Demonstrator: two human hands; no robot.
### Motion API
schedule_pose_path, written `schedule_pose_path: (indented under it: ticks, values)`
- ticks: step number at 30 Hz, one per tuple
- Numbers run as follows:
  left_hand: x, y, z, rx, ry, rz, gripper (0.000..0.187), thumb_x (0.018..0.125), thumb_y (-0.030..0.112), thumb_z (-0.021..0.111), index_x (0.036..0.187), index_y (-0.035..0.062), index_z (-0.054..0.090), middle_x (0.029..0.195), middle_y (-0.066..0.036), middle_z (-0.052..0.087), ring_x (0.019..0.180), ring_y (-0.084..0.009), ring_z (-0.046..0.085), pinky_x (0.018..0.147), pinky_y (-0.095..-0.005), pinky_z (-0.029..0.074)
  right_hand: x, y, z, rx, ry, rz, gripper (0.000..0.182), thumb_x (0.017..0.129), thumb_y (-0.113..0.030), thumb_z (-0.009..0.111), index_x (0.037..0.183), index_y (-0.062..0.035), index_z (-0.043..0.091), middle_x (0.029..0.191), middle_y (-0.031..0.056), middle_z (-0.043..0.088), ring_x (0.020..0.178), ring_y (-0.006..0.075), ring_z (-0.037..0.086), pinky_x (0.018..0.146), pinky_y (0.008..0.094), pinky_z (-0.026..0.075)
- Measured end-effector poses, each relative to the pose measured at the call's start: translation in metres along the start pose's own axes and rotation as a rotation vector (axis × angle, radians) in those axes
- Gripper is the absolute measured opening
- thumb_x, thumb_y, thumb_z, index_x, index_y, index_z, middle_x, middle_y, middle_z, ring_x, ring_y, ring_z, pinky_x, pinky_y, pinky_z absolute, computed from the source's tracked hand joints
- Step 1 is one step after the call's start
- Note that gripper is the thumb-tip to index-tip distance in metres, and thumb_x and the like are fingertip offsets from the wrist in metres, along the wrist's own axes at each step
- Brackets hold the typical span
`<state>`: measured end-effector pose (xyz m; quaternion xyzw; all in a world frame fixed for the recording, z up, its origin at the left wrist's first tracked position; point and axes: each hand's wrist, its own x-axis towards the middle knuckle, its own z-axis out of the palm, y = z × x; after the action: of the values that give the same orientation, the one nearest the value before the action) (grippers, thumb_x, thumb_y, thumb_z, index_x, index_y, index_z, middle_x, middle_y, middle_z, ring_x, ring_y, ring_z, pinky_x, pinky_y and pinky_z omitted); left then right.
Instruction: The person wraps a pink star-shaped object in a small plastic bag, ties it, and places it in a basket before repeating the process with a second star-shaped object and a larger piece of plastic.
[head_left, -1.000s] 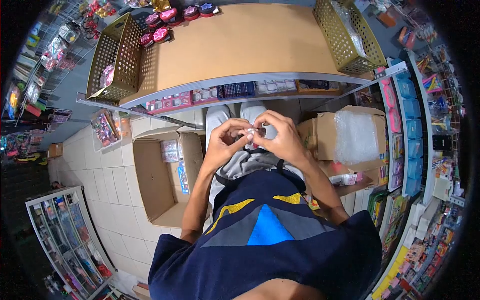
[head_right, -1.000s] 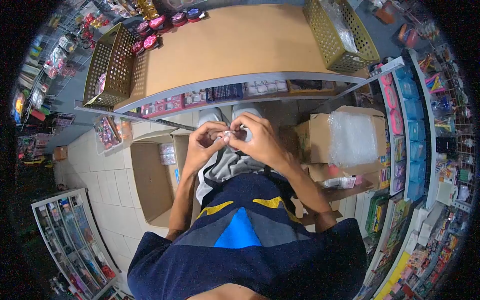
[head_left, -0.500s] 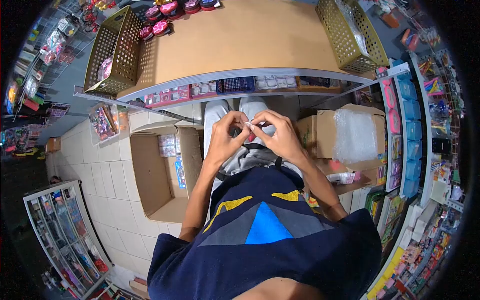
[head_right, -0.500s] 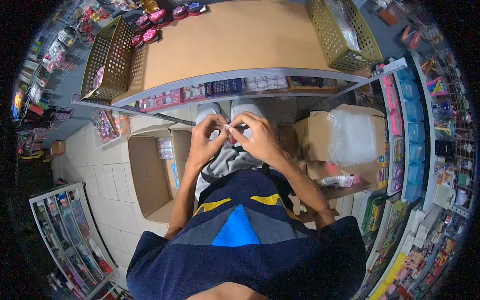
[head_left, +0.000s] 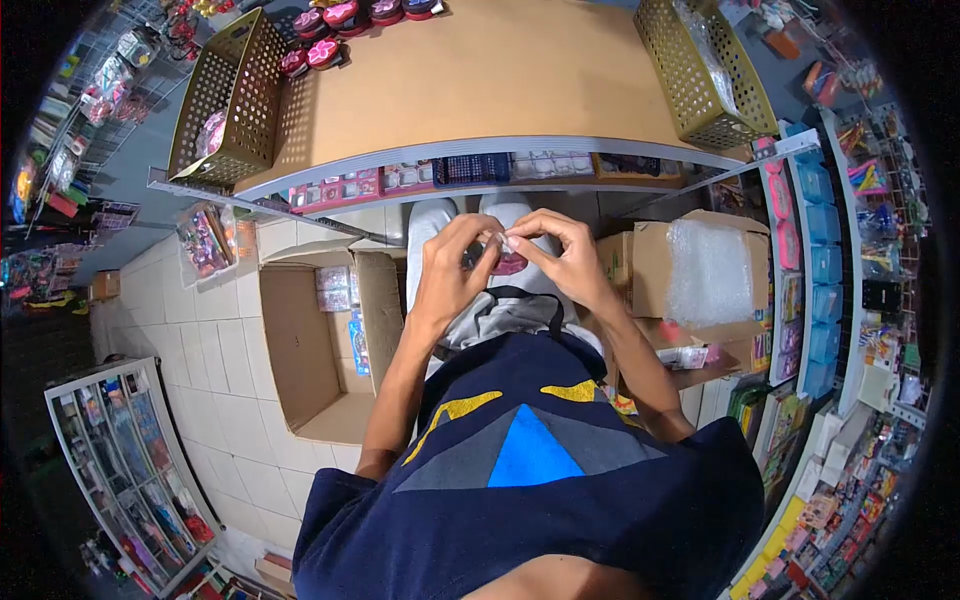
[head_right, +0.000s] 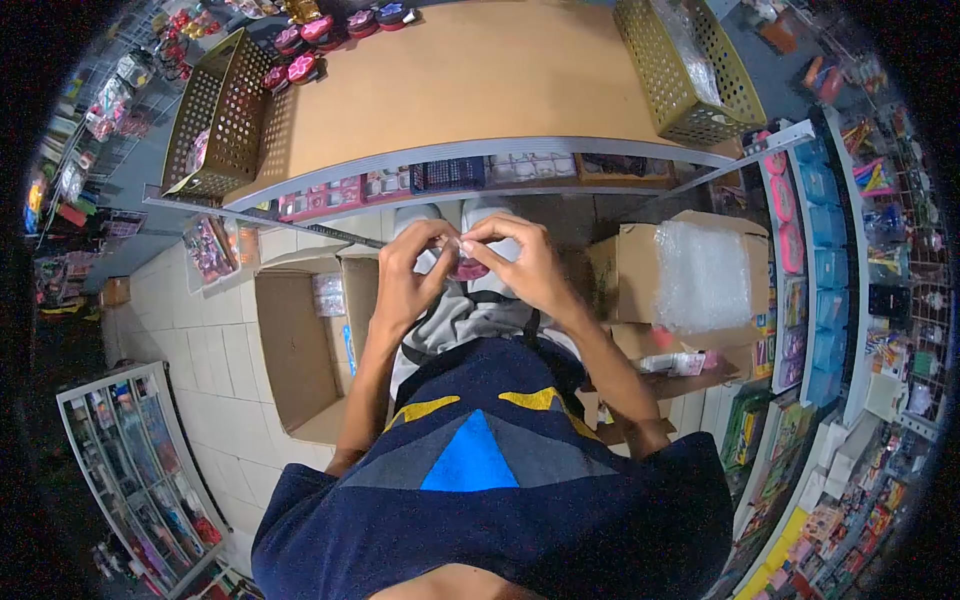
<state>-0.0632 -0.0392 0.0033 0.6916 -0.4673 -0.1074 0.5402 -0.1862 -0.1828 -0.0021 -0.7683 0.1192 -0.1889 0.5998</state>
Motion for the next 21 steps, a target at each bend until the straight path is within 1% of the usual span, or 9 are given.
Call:
schedule_pose_path:
  ticks: [4, 6, 7, 10, 13, 16, 19, 21]
  values:
    - [-0.006, -0.002, -0.005, 0.007, -0.048, 0.042, 0.016, 0.08, 0.001, 0.071, 0.094, -0.0008, 0.063, 0.085, -0.014, 0.065, 0.073, -0.0259, 0.067, 0.066, -0.0334, 0.053, 0.002, 0.002, -0.007, 0.049, -0.101, 0.037, 0.011, 0.085, -0.004, 0.072, 0.092, 0.0034, 0.071, 0.094, 0.0095, 0.07, 0.092, 0.0143, 0.063, 0.084, 0.0289, 0.049]
    - [-0.008, -0.002, -0.004, 0.023, -0.075, 0.086, 0.018, 0.079, 0.001, 0.072, 0.094, -0.0007, 0.063, 0.084, -0.014, 0.065, 0.073, -0.0259, 0.067, 0.066, -0.034, 0.053, 0.0, -0.003, -0.011, 0.068, -0.14, 0.12, 0.013, 0.084, -0.005, 0.073, 0.094, 0.0028, 0.071, 0.095, 0.0082, 0.07, 0.091, 0.0137, 0.063, 0.084, 0.0286, 0.049]
    - [-0.009, -0.004, -0.002, 0.037, -0.057, 0.114, 0.02, 0.077, 0.0, 0.073, 0.093, -0.0015, 0.062, 0.083, -0.014, 0.064, 0.073, -0.0263, 0.066, 0.065, -0.0344, 0.053, 0.001, -0.004, -0.013, 0.075, -0.162, 0.154, 0.014, 0.084, -0.005, 0.074, 0.095, 0.0024, 0.071, 0.095, 0.0076, 0.07, 0.091, 0.0134, 0.063, 0.083, 0.0285, 0.049]
    - [-0.008, -0.003, -0.004, 0.063, -0.068, 0.171, 0.021, 0.076, -0.002, 0.073, 0.095, -0.0011, 0.063, 0.086, -0.014, 0.065, 0.076, -0.0269, 0.067, 0.067, -0.0343, 0.054, 0.002, -0.004, -0.013, 0.196, -0.178, 0.215, 0.016, 0.083, -0.005, 0.075, 0.097, 0.0017, 0.07, 0.095, 0.0056, 0.069, 0.091, 0.0121, 0.063, 0.083, 0.0277, 0.05]
    - [-0.008, 0.003, -0.003, 0.047, 0.001, 0.264, 0.023, 0.074, -0.008, 0.073, 0.094, -0.0017, 0.064, 0.089, -0.015, 0.069, 0.083, -0.0266, 0.07, 0.073, -0.0335, 0.056, 0.001, -0.014, -0.018, 0.312, -0.202, 0.259, 0.017, 0.082, -0.005, 0.076, 0.097, 0.0015, 0.069, 0.094, 0.0044, 0.068, 0.09, 0.0113, 0.063, 0.083, 0.0268, 0.05]
    - [-0.013, 0.006, -0.003, 0.062, 0.028, 0.238, 0.025, 0.073, -0.009, 0.073, 0.095, -0.0013, 0.065, 0.093, -0.015, 0.07, 0.085, -0.0277, 0.07, 0.074, -0.0342, 0.056, 0.0, -0.02, -0.015, 0.228, -0.175, 0.198, 0.017, 0.081, -0.004, 0.077, 0.095, 0.0013, 0.069, 0.095, 0.0042, 0.068, 0.091, 0.0109, 0.062, 0.084, 0.0262, 0.049]
    - [-0.02, 0.003, -0.005, 0.068, 0.065, 0.294, 0.024, 0.075, -0.006, 0.072, 0.098, -0.0006, 0.066, 0.096, -0.013, 0.069, 0.083, -0.0266, 0.069, 0.07, -0.0325, 0.056, -0.001, -0.026, -0.012, 0.197, -0.175, 0.127, 0.017, 0.08, -0.005, 0.078, 0.095, 0.001, 0.069, 0.095, 0.0044, 0.068, 0.09, 0.0106, 0.061, 0.083, 0.0267, 0.049]
    - [-0.021, 0.004, -0.008, 0.061, 0.099, 0.314, 0.025, 0.075, -0.007, 0.072, 0.098, -0.0001, 0.066, 0.096, -0.014, 0.069, 0.082, -0.0258, 0.069, 0.069, -0.0317, 0.056, 0.0, -0.037, -0.01, 0.096, -0.175, 0.059, 0.018, 0.08, -0.005, 0.078, 0.094, 0.0007, 0.07, 0.095, 0.0049, 0.067, 0.09, 0.0107, 0.06, 0.082, 0.0273, 0.049]
